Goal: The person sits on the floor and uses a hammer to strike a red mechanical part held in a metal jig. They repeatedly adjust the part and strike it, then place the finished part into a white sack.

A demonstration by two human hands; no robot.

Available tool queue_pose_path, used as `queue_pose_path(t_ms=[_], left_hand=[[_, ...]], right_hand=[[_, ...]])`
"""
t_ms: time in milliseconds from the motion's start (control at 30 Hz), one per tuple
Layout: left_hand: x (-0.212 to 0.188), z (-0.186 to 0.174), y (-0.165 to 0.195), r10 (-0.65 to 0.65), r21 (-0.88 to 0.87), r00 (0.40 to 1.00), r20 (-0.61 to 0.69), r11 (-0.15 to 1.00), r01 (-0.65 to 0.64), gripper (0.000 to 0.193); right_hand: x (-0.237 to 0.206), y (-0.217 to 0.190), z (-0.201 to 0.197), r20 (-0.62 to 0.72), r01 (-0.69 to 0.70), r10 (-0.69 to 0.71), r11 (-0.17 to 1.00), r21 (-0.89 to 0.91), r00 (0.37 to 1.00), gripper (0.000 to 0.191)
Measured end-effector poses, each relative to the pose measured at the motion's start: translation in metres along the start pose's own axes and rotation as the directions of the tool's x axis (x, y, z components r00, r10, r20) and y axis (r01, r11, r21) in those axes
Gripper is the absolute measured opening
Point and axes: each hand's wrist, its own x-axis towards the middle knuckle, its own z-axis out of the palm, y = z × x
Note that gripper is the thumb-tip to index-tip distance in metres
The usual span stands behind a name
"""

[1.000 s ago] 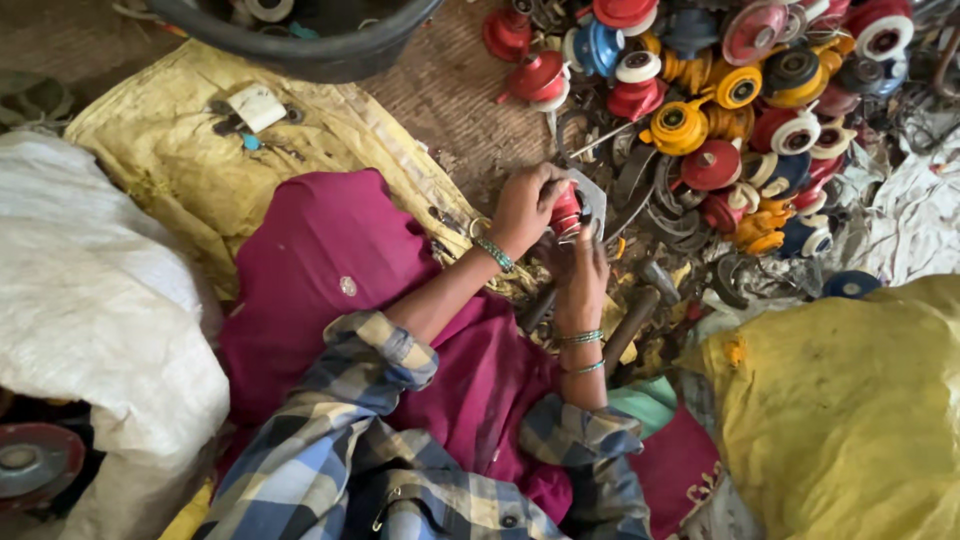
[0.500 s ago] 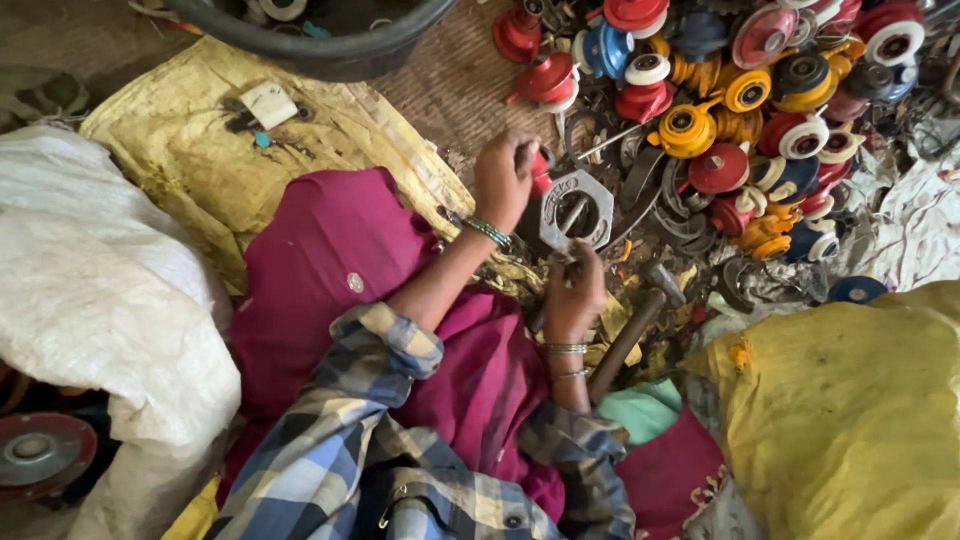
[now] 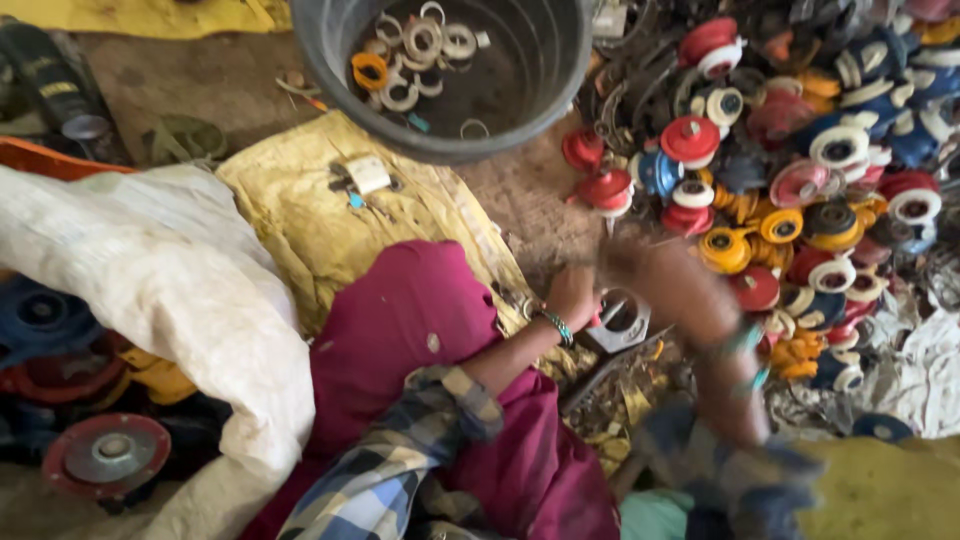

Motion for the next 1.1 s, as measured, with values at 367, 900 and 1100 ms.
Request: queue_pose_path(t_ms=[367,900,1100], left_hand=[[0.003,0.009,-0.007,0.13,0.062,0.981,-0.144,0.991,-0.122,0.008],[0.007,-0.003,-0.034,0.196,-0.105,0.974,-0.116,0.972,-0.208,0.017],[0.007,-0.011,-0.032,0.153,-0.28,0.986,-0.07,0.945,-0.167,0.015]], right_hand=[[-0.012,-0.051,-0.012,-0.414,-0.203,0.818,0.52,0.83,0.4,0.036],[-0.086,-0.189,0.198,0.33,-0.742,0.939,-0.151,0.653,0.099,0.061],[-0.078,-0.179,0.174,0.182,-0.751,0.98,-0.064,0.657,0.076,0.059]])
